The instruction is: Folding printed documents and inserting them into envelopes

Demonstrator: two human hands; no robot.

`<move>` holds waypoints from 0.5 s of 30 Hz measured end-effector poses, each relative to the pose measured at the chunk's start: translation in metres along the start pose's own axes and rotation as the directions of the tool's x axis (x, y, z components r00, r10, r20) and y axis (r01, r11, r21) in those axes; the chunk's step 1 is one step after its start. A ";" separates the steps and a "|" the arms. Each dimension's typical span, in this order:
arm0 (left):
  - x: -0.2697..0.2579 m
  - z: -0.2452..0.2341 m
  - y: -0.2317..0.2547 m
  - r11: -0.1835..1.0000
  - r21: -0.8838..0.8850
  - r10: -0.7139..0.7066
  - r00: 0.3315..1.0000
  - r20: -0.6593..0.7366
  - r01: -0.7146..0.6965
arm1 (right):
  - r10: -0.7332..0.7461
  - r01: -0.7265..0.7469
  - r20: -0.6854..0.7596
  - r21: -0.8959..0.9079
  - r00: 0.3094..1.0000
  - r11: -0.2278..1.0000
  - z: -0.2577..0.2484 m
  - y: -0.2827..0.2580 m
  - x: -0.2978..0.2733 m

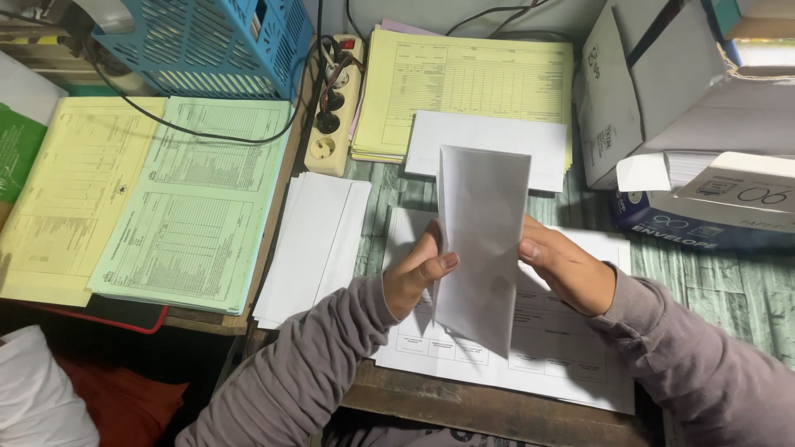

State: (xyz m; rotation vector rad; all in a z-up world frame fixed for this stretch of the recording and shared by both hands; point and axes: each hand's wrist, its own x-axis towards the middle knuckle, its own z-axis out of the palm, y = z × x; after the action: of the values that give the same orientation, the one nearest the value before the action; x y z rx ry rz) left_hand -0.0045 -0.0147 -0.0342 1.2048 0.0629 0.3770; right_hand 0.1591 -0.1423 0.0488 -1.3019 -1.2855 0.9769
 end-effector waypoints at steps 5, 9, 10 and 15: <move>0.015 -0.026 -0.042 0.899 -0.399 -0.222 0.973 -0.064 0.179 | 0.076 -0.058 -0.158 0.116 0.984 0.992 0.004 -0.008 0.005; 0.021 -0.063 -0.030 0.798 -0.598 -0.042 0.997 0.070 0.076 | 0.057 0.049 -0.388 0.258 0.920 0.965 0.004 0.004 0.007; 0.024 -0.078 -0.039 0.782 -0.615 -0.001 0.986 0.168 0.105 | 0.016 0.088 -0.442 0.213 0.897 0.973 0.001 0.007 0.007; 0.018 -0.071 -0.048 0.889 -0.457 -0.030 0.991 -0.131 -0.034 | -0.073 0.132 -0.512 0.081 0.856 0.988 -0.009 0.018 0.009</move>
State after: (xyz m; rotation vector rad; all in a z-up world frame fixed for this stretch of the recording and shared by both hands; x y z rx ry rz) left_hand 0.0072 0.0401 -0.1010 0.7081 0.0834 0.4457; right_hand 0.1717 -0.1327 0.0337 -1.2764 -0.8638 0.5632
